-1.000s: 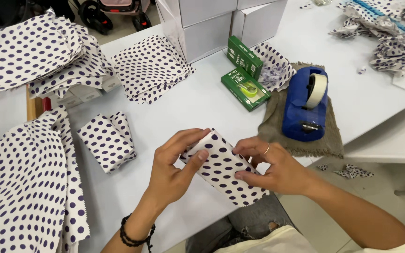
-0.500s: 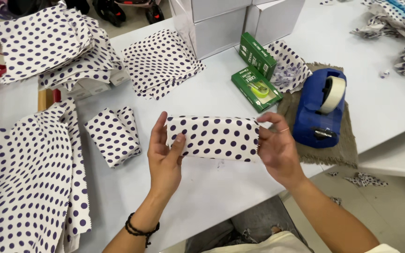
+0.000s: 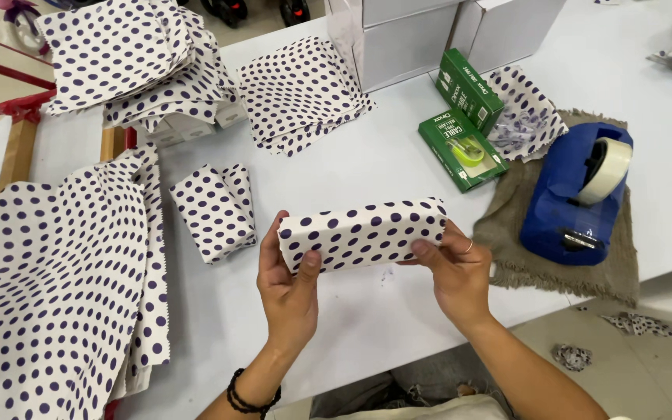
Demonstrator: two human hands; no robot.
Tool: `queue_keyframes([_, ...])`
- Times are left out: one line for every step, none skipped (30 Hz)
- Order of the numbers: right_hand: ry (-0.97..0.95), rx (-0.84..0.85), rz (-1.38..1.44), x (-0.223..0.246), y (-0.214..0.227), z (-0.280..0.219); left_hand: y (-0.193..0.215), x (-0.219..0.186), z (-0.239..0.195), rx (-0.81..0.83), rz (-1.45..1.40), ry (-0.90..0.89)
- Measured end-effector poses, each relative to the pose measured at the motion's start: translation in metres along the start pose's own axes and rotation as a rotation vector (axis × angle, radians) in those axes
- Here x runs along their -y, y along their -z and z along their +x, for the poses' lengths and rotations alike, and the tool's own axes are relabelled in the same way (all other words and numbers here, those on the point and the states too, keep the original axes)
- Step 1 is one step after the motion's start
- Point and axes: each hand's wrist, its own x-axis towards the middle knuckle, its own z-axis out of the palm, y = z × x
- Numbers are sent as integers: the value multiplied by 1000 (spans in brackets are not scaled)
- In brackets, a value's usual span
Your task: The person wraps boxes and small packaged items using patterned tissue paper and tape.
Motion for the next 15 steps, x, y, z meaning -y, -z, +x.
queue_keyframes([-4, 2, 0, -4, 2, 1, 0, 0, -2, -4, 1, 1])
queue_keyframes([-5, 4, 21, -7, 3, 2, -1, -1, -3, -21, 46, -7])
queue_keyframes([-6, 6, 42, -11, 5, 3, -1, -1, -5, -38, 91, -15])
queue_keyframes([-7, 9, 42, -8, 5, 4, 0, 1, -7, -41, 90, -16])
queue_keyframes([3, 55, 40, -5, 5, 5, 0, 2, -8, -56, 158, -4])
queue_keyframes([15, 101, 38, -2, 5, 6, 1, 4, -9, -70, 226, 8])
queue_keyframes([15, 103, 38, 3, 5, 9, 4, 6, -10, -72, 225, 7])
queue_keyframes([31, 118, -12, 8, 5, 12, 6, 9, -10, -15, 167, 13])
queue_keyframes([47, 132, -62, 14, 6, 14, 9, 13, -10, 41, 109, 20])
queue_keyframes([46, 133, -65, 12, 13, 18, 10, 5, -9, 41, 106, 21])
queue_keyframes([147, 136, -125, 9, 21, 22, 11, -3, -8, 137, 213, -17])
queue_keyframes([249, 141, -182, 7, 27, 27, 12, -11, -7, 231, 319, -56])
queue_keyframes([248, 144, -183, 28, 17, 28, 14, -14, -8, 229, 318, -56])
queue_keyframes([346, 242, -361, 49, 6, 29, 17, -17, -10, 260, 384, -80])
queue_keyframes([443, 341, -538, 69, -6, 30, 20, -19, -11, 291, 451, -105])
